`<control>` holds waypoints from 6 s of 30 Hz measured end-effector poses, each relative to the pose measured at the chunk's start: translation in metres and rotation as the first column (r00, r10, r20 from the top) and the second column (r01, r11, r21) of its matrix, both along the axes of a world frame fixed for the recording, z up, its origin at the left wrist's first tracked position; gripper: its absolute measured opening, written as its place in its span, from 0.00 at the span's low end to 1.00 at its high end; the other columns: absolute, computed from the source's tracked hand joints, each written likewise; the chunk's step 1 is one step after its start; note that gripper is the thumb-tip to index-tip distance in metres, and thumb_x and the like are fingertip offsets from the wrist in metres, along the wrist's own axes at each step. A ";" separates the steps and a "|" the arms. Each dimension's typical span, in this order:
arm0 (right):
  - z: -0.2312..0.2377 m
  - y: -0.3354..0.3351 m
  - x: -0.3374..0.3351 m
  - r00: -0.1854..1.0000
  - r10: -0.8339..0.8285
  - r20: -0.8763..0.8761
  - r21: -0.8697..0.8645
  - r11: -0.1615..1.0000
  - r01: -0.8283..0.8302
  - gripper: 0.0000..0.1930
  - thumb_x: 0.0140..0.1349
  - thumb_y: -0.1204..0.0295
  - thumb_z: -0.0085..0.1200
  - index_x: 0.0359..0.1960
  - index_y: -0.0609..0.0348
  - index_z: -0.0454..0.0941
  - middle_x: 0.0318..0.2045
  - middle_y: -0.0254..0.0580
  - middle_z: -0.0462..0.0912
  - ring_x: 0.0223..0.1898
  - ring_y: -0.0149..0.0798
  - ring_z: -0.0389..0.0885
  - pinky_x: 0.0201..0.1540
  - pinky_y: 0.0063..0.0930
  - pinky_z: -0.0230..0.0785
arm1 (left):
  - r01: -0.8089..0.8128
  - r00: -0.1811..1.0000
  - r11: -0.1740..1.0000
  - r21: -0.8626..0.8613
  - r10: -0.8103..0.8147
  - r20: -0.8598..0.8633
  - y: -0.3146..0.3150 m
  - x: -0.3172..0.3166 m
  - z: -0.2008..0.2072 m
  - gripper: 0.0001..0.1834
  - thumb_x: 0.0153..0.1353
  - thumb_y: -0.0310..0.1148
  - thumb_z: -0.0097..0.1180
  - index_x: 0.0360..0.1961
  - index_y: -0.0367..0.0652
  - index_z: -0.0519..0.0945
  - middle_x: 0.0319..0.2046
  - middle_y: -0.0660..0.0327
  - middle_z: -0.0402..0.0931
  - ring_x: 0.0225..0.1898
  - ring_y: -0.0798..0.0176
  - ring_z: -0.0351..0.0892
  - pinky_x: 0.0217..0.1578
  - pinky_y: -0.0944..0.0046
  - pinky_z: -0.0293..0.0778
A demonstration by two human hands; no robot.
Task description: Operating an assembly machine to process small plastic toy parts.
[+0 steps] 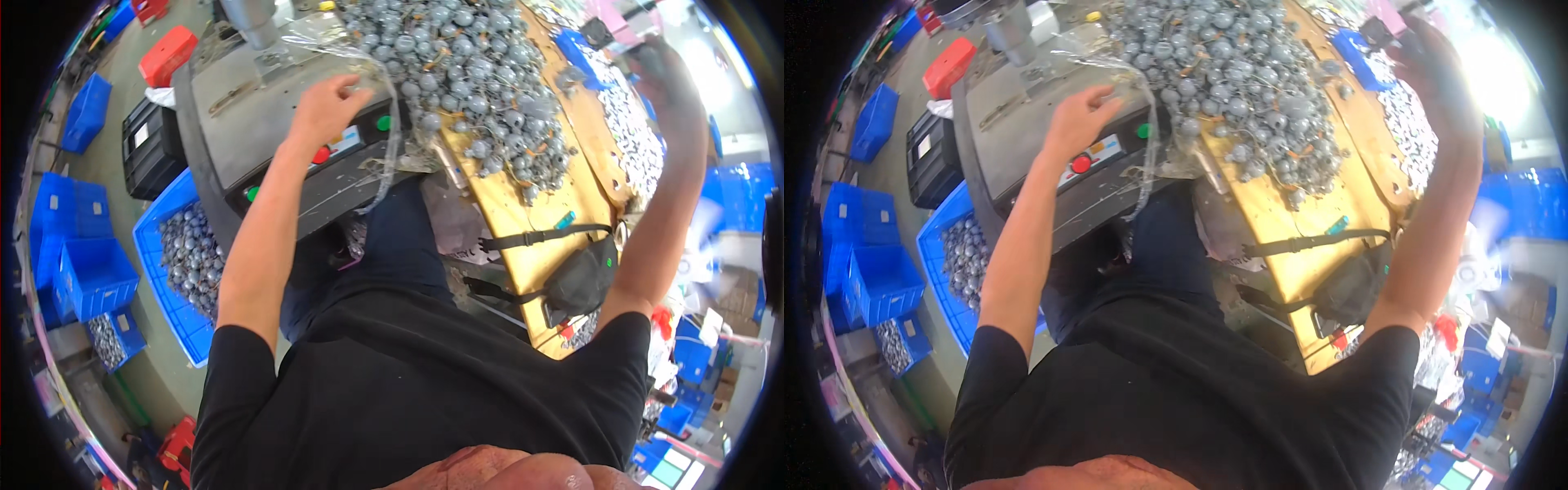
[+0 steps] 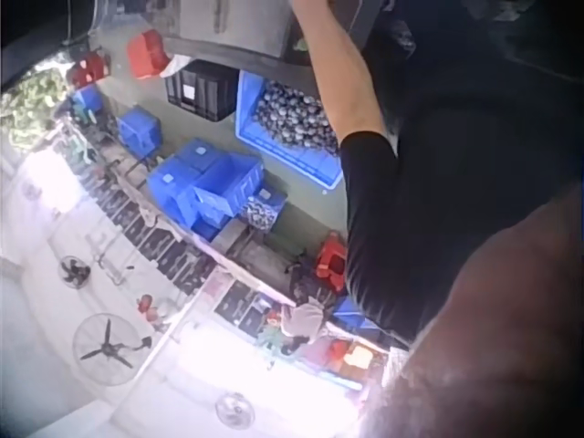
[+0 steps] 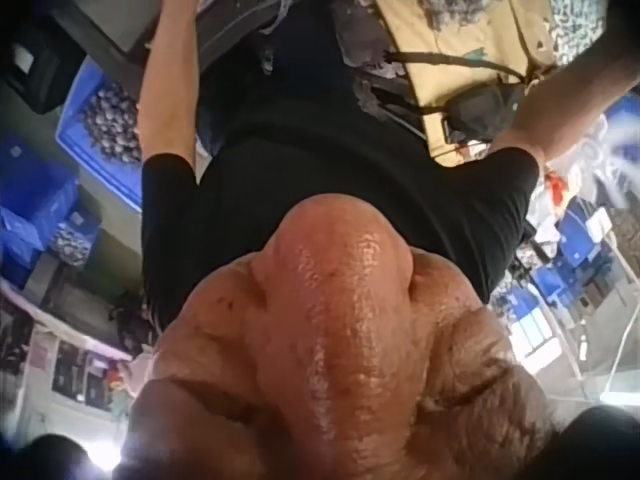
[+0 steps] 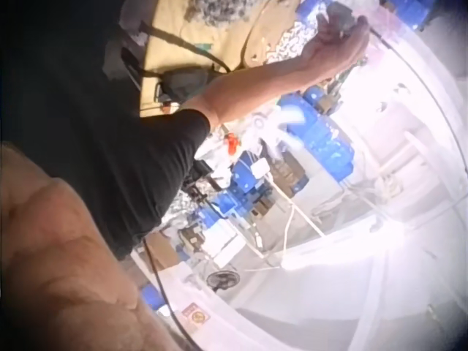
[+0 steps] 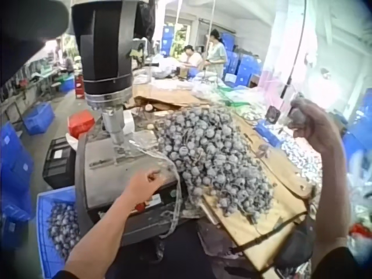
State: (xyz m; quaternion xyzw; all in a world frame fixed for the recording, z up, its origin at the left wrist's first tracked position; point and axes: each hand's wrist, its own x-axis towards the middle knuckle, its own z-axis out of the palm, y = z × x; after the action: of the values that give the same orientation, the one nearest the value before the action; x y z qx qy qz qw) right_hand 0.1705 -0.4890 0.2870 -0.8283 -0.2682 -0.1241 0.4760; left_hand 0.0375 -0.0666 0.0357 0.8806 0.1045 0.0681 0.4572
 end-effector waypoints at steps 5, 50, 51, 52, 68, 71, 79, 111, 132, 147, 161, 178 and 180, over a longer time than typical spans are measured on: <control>0.027 0.069 -0.028 0.921 0.335 -0.199 0.184 0.936 -0.301 0.18 0.74 0.63 0.59 0.54 0.66 0.82 0.35 0.36 0.83 0.31 0.27 0.80 0.31 0.20 0.72 | 0.118 0.977 0.984 -0.133 -0.091 0.190 -0.023 -0.023 0.019 0.47 0.56 0.53 0.74 0.73 0.43 0.72 0.61 0.46 0.78 0.56 0.51 0.82 0.56 0.53 0.78; -0.261 0.435 0.007 0.896 0.441 0.050 -0.089 0.895 -0.436 0.11 0.63 0.67 0.64 0.42 0.60 0.84 0.37 0.50 0.90 0.39 0.43 0.90 0.46 0.37 0.79 | -0.234 0.803 0.509 -0.829 0.581 0.130 0.081 -0.235 -0.078 0.17 0.66 0.27 0.63 0.55 0.35 0.84 0.40 0.64 0.84 0.36 0.73 0.78 0.38 0.70 0.74; -0.267 0.442 0.010 0.894 0.448 0.026 -0.061 0.893 -0.445 0.12 0.63 0.67 0.64 0.42 0.63 0.85 0.36 0.48 0.90 0.37 0.40 0.89 0.45 0.34 0.79 | -0.298 0.749 0.529 -0.795 0.646 0.149 0.084 -0.237 -0.085 0.17 0.66 0.27 0.63 0.56 0.35 0.84 0.40 0.65 0.84 0.36 0.73 0.78 0.39 0.70 0.74; -0.268 0.441 0.010 0.898 0.441 -0.005 -0.042 0.897 -0.441 0.13 0.63 0.68 0.65 0.43 0.65 0.85 0.34 0.47 0.90 0.35 0.37 0.88 0.43 0.31 0.78 | -0.358 0.700 0.537 -0.764 0.696 0.162 0.083 -0.237 -0.092 0.17 0.67 0.26 0.63 0.56 0.34 0.83 0.40 0.65 0.84 0.36 0.74 0.78 0.39 0.70 0.75; -0.260 0.398 0.026 0.764 0.336 0.551 -0.466 0.883 -0.053 0.22 0.58 0.65 0.65 0.53 0.59 0.83 0.35 0.58 0.88 0.41 0.63 0.86 0.50 0.50 0.78 | -0.685 0.708 0.728 -0.034 0.676 0.202 0.077 -0.231 -0.101 0.43 0.54 0.38 0.76 0.71 0.44 0.72 0.62 0.48 0.74 0.60 0.43 0.78 0.58 0.51 0.78; -0.253 0.365 0.043 0.948 0.242 0.208 -0.731 0.682 -0.014 0.17 0.61 0.64 0.61 0.50 0.59 0.85 0.36 0.59 0.88 0.42 0.61 0.87 0.50 0.49 0.78 | -0.672 0.711 0.739 -0.041 0.661 0.240 0.077 -0.226 -0.102 0.43 0.53 0.38 0.76 0.71 0.44 0.72 0.62 0.47 0.74 0.60 0.42 0.78 0.59 0.51 0.77; -0.186 0.385 -0.037 0.936 0.345 -0.073 -0.319 0.881 -0.350 0.19 0.63 0.58 0.59 0.40 0.63 0.88 0.27 0.52 0.87 0.31 0.47 0.88 0.39 0.39 0.76 | -0.670 0.712 0.742 -0.003 0.644 0.279 0.080 -0.225 -0.109 0.45 0.52 0.35 0.77 0.72 0.41 0.71 0.58 0.46 0.76 0.56 0.45 0.79 0.58 0.52 0.76; -0.284 0.165 -0.089 0.930 0.032 -0.365 0.172 0.984 0.034 0.14 0.63 0.64 0.69 0.44 0.58 0.86 0.33 0.34 0.87 0.32 0.27 0.83 0.39 0.23 0.76 | -0.534 0.701 0.793 -0.294 0.609 0.370 0.085 -0.210 -0.145 0.36 0.63 0.32 0.70 0.70 0.32 0.71 0.56 0.50 0.78 0.36 0.69 0.79 0.35 0.68 0.75; -0.213 0.108 -0.003 0.713 0.569 -0.410 0.841 0.539 0.053 0.23 0.65 0.67 0.60 0.59 0.65 0.77 0.41 0.41 0.82 0.33 0.33 0.81 0.36 0.26 0.74 | -0.329 0.811 0.495 -0.804 0.584 0.028 0.040 -0.088 -0.033 0.27 0.68 0.36 0.64 0.63 0.29 0.77 0.38 0.59 0.79 0.30 0.69 0.75 0.32 0.68 0.71; -0.250 0.087 -0.033 0.617 0.558 -0.555 0.783 0.601 0.160 0.18 0.72 0.63 0.60 0.59 0.56 0.76 0.35 0.35 0.81 0.26 0.26 0.76 0.20 0.17 0.63 | -0.150 0.968 0.931 -0.334 0.206 0.140 -0.026 0.027 0.028 0.24 0.70 0.49 0.57 0.38 0.33 0.86 0.28 0.58 0.84 0.23 0.68 0.80 0.31 0.62 0.74; -0.169 0.073 -0.056 0.868 0.401 -0.294 0.603 0.782 -0.157 0.25 0.76 0.60 0.56 0.63 0.69 0.79 0.29 0.32 0.79 0.27 0.23 0.69 0.29 0.19 0.58 | -0.699 0.690 0.698 0.154 0.602 0.402 0.127 -0.013 -0.014 0.31 0.68 0.58 0.58 0.55 0.41 0.86 0.45 0.48 0.87 0.50 0.45 0.84 0.55 0.48 0.75; -0.190 0.092 -0.124 0.485 0.699 -0.526 0.567 0.713 -0.413 0.15 0.70 0.65 0.66 0.48 0.66 0.86 0.30 0.32 0.85 0.23 0.19 0.74 0.25 0.15 0.64 | -0.490 0.869 0.868 0.082 0.494 -0.031 0.155 0.034 0.004 0.38 0.52 0.58 0.68 0.55 0.39 0.86 0.44 0.51 0.87 0.48 0.52 0.86 0.50 0.53 0.78; -0.199 0.100 -0.133 0.417 0.702 -0.577 0.588 0.712 -0.383 0.14 0.70 0.64 0.66 0.47 0.64 0.86 0.27 0.30 0.83 0.23 0.18 0.72 0.24 0.16 0.63 | -0.575 0.817 0.800 -0.169 0.574 -0.063 0.177 0.024 -0.008 0.32 0.54 0.55 0.67 0.50 0.38 0.88 0.37 0.55 0.87 0.41 0.57 0.85 0.45 0.54 0.78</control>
State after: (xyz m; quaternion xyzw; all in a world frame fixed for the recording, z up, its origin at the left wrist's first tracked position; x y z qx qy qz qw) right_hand 0.0379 -0.3890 0.0883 -0.5555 -0.2676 0.3589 0.7007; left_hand 0.0612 0.1106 0.0279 0.7627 0.3739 0.1899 0.4924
